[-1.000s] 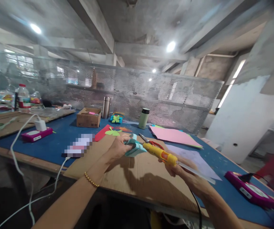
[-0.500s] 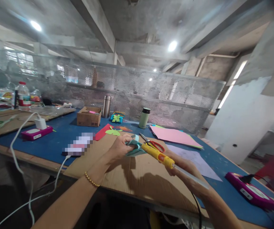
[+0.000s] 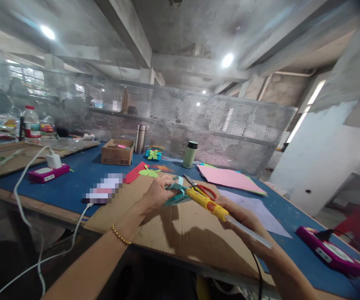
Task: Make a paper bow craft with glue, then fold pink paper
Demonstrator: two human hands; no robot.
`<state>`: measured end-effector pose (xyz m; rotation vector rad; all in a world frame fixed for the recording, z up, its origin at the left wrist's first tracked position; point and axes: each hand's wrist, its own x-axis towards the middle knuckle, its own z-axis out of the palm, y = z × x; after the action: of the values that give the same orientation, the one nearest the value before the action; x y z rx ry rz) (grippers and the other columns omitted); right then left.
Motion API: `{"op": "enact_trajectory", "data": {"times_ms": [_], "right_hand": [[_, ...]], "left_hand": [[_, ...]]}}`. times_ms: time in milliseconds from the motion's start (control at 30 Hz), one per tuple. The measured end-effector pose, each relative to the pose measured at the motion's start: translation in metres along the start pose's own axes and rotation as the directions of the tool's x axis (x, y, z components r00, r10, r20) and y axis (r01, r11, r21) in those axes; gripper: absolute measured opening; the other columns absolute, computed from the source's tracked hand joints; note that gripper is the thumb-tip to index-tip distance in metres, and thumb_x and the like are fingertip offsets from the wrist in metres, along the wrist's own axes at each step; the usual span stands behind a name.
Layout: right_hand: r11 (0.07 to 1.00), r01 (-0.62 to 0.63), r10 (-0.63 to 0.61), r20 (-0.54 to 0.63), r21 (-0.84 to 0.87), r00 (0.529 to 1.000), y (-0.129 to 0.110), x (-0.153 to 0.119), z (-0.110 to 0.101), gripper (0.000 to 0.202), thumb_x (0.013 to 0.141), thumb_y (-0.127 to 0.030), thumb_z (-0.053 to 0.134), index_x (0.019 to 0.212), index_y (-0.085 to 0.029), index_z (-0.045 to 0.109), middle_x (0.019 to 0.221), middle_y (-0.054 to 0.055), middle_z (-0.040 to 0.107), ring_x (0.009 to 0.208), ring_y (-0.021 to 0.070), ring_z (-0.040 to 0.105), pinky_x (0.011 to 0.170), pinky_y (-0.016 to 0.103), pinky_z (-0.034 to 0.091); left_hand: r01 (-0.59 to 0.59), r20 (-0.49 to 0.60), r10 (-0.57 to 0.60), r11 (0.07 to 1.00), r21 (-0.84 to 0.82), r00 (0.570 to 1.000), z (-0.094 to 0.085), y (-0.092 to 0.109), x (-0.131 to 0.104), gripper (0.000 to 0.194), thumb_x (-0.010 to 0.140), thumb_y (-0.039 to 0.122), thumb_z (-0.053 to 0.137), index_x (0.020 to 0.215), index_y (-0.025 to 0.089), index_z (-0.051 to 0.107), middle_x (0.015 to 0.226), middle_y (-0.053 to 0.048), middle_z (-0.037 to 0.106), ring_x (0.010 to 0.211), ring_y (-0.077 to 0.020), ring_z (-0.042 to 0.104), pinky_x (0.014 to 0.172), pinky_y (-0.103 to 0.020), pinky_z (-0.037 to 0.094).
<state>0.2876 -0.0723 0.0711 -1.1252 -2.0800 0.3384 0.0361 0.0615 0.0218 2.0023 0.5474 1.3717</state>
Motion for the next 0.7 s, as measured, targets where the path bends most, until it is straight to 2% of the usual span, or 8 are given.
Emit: {"op": "enact_trajectory", "data": {"times_ms": [267,400,600,700], "right_hand": [[1.000,-0.001,0.001,-0.014,-0.005,1.000,-0.003,0.001,0.002,0.036,0.090,-0.054,0.058,0.106,-0.025,0.072,0.100,0.007,0.070,0.082,0.0222,0.062,0.069,0.031,0.050],[1.000,-0.028,0.028,-0.015,0.007,0.999,-0.007,0.000,-0.001,0.032,0.088,-0.053,0.061,0.102,-0.026,0.072,0.091,0.004,0.069,0.073,0.0186,0.059,0.062,0.027,0.046],[0.995,-0.088,0.089,-0.022,0.035,0.996,-0.011,-0.003,-0.002,0.033,0.087,-0.054,0.061,0.099,-0.025,0.071,0.092,0.003,0.068,0.075,0.0173,0.056,0.064,0.025,0.046],[0.995,-0.097,0.097,-0.016,0.034,0.995,-0.008,-0.004,-0.002,0.035,0.089,-0.055,0.059,0.103,-0.025,0.071,0.085,0.003,0.065,0.071,0.0163,0.054,0.062,0.025,0.044]], "left_hand": [[0.006,-0.022,-0.006,0.999,-0.032,1.000,0.001,0.003,0.000,0.021,0.076,0.032,0.070,0.061,0.018,0.067,0.071,-0.002,0.053,0.075,-0.0172,0.050,0.070,-0.029,0.038],[0.014,-0.023,-0.015,0.999,-0.032,1.000,0.000,0.006,0.000,0.019,0.075,0.030,0.070,0.060,0.018,0.066,0.072,-0.002,0.053,0.076,-0.0169,0.049,0.069,-0.029,0.038],[0.020,-0.015,-0.020,1.000,-0.023,1.000,0.000,0.007,-0.001,0.018,0.076,0.027,0.068,0.061,0.018,0.064,0.071,-0.001,0.051,0.075,-0.0163,0.048,0.069,-0.029,0.037],[0.025,-0.029,-0.026,0.999,-0.036,0.999,0.001,0.008,-0.001,0.019,0.075,0.028,0.068,0.059,0.018,0.063,0.069,0.000,0.051,0.074,-0.0163,0.047,0.068,-0.029,0.037]]}}
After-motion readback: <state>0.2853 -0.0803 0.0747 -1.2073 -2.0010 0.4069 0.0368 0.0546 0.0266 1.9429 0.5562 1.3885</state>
